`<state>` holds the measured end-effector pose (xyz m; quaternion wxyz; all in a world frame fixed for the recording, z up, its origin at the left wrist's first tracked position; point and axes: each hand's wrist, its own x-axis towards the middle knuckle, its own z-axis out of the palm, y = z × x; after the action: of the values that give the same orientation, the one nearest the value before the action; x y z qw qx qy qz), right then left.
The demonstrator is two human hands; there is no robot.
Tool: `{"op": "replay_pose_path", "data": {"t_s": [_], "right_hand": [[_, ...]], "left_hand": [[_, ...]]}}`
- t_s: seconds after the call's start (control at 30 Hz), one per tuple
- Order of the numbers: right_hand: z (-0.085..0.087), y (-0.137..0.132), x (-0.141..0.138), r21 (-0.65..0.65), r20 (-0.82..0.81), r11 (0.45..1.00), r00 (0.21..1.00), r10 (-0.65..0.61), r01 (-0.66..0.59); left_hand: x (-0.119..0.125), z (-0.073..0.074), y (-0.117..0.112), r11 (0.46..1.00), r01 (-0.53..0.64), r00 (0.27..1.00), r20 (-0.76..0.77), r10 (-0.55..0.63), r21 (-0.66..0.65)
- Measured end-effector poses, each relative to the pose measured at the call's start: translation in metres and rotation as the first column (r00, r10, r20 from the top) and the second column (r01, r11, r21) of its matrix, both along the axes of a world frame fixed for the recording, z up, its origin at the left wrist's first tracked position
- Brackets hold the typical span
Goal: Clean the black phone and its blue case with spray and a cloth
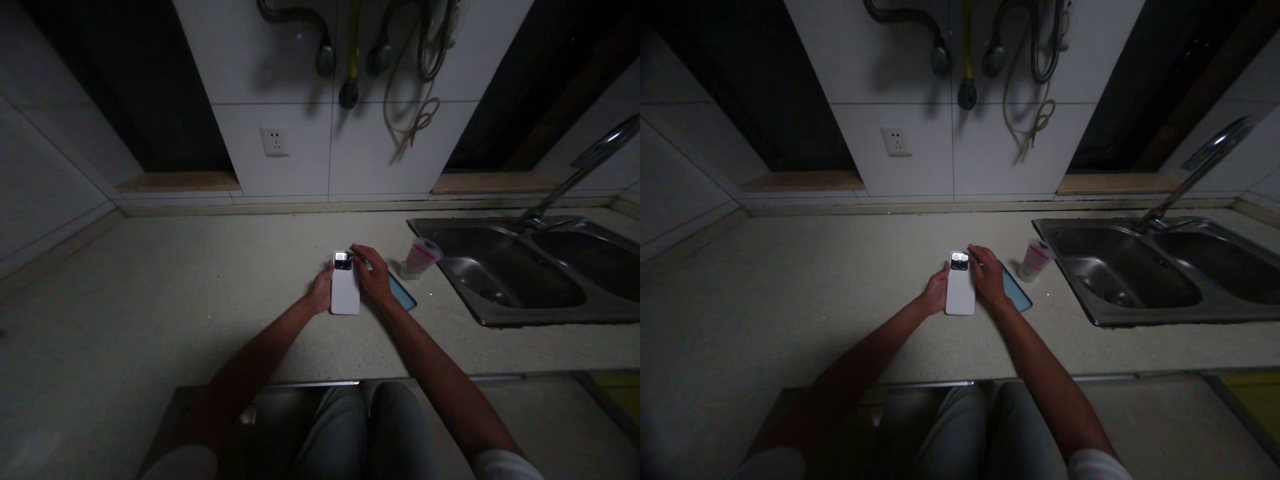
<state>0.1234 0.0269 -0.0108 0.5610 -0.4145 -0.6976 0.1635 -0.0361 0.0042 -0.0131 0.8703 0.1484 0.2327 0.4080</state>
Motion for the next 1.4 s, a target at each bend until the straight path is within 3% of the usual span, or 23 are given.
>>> {"op": "replay_pose_path", "data": {"t_s": [0.17,0.27,0.4,0.63,0.83,0.97,1.07,1.23,1.4], "right_hand": [[0.001,-0.007,-0.007,0.097,0.285,0.966,0.936,0.204,-0.240],[0.000,-0.009,-0.009,0.104,0.359,0.923,0.880,0.313,-0.370],[0.003,-0.014,-0.010,0.084,0.452,0.888,0.811,0.371,-0.453],[0.006,-0.021,-0.014,0.021,0.508,0.871,0.755,0.414,-0.492],[0.003,-0.014,-0.004,0.018,0.565,0.956,0.792,0.232,-0.294],[0.001,-0.012,0.001,0.001,0.558,0.974,0.808,0.188,-0.227],[0.002,-0.015,-0.002,0.006,0.541,0.945,0.796,0.271,-0.326],[0.009,-0.029,-0.012,0.021,0.518,0.848,0.731,0.444,-0.530],[0.016,-0.036,-0.015,0.034,0.522,0.803,0.696,0.494,-0.595]], "left_hand": [[0.004,0.001,0.003,0.990,-0.123,0.991,-0.058,0.120,-0.064],[0.003,0.002,0.006,0.975,-0.195,0.980,-0.052,0.191,-0.103],[-0.002,0.005,0.010,0.969,-0.210,0.978,-0.032,0.207,-0.128],[-0.011,0.007,0.016,0.969,-0.239,0.969,0.044,0.242,-0.067],[-0.018,0.005,0.019,0.963,-0.269,0.963,0.016,0.270,-0.035],[-0.019,0.005,0.019,0.967,-0.254,0.967,0.029,0.255,-0.035],[-0.020,0.004,0.021,0.967,-0.249,0.967,0.033,0.251,-0.051],[-0.022,-0.001,0.023,0.958,-0.282,0.959,0.027,0.283,-0.043],[-0.024,-0.001,0.023,0.959,-0.280,0.959,0.037,0.282,-0.040]]}}
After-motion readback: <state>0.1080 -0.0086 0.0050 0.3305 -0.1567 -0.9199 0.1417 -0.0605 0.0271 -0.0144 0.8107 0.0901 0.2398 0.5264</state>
